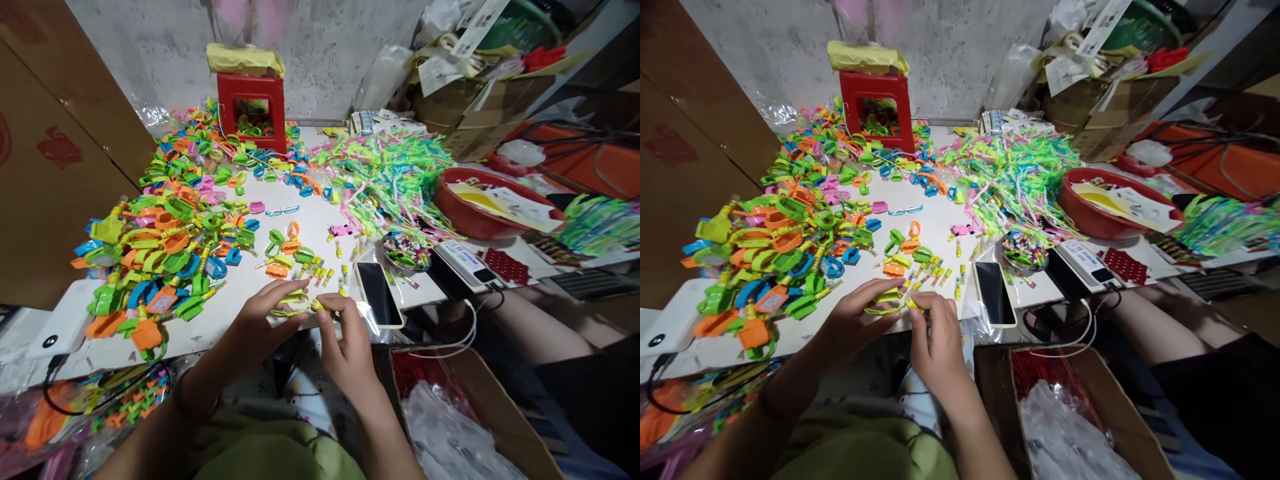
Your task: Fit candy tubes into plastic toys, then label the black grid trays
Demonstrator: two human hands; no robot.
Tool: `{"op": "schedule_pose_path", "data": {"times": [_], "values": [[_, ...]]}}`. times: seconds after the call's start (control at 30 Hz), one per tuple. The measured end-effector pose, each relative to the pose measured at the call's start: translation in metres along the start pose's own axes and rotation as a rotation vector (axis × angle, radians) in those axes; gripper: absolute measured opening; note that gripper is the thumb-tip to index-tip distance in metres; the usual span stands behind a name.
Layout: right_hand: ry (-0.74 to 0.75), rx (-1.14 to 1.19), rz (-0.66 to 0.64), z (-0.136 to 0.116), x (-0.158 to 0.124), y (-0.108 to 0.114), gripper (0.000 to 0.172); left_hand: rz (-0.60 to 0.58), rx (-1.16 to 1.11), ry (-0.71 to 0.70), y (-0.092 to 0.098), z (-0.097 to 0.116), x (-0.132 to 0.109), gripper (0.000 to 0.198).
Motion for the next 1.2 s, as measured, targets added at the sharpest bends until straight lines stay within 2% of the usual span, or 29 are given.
{"op": "schedule_pose_path", "data": {"times": [0.1,0.17,0.27,0.37,0.53,0.67,0.73,0.8,0.87,0.93,1.0,1.07,1.13,1.2], "values": [[0.030,-0.084,-0.020,-0.003,-0.002,-0.002,0.011,0.006,0.011,0.035,-0.002,0.000,0.000,0.048],[0.044,-0.209,-0.073,-0.007,-0.002,-0.002,0.011,0.022,-0.039,0.131,-0.003,-0.004,-0.001,0.052],[0.050,-0.395,-0.221,-0.011,-0.002,-0.003,0.011,-0.012,-0.181,0.302,-0.007,-0.013,-0.008,0.064],[0.046,-0.482,-0.375,-0.008,-0.008,-0.010,0.007,-0.095,-0.267,0.399,-0.011,-0.027,-0.020,0.071],[0.064,-0.563,-0.478,0.005,-0.025,-0.042,0.011,-0.177,-0.301,0.529,-0.008,-0.056,-0.044,0.068],[0.135,-0.548,-0.550,0.001,-0.030,-0.071,0.010,-0.187,-0.313,0.621,0.005,-0.066,-0.055,0.065],[0.130,-0.509,-0.585,0.002,-0.022,-0.078,0.008,-0.174,-0.260,0.649,0.017,-0.064,-0.054,0.060],[0.100,-0.447,-0.591,0.010,-0.007,-0.078,0.006,-0.128,-0.070,0.631,0.040,-0.058,-0.048,0.055],[0.044,-0.435,-0.541,0.028,0.013,-0.074,0.017,0.003,0.251,0.546,0.077,-0.047,-0.035,0.052],[-0.004,-0.523,-0.480,0.051,0.030,-0.070,0.022,0.209,0.590,0.432,0.124,-0.032,-0.019,0.051],[-0.010,-0.618,-0.478,0.069,0.040,-0.072,0.025,0.385,0.827,0.339,0.167,-0.019,-0.002,0.052],[0.014,-0.669,-0.515,0.079,0.042,-0.078,0.026,0.506,0.989,0.267,0.196,-0.013,0.014,0.057],[0.040,-0.687,-0.541,0.083,0.041,-0.085,0.025,0.562,1.091,0.203,0.200,-0.016,0.029,0.057],[0.065,-0.683,-0.535,0.083,0.040,-0.090,0.021,0.491,1.093,0.126,0.175,-0.028,0.041,0.047]]}}
Point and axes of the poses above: each hand's wrist, its own x-axis towards the middle knuckle, its own y-axis out of the back of the hand, z = x × y, the point moved 4 cm from there along x, towards the middle knuckle, and after that the axes turned 5 degrees about -y, right-handed, at the moved point
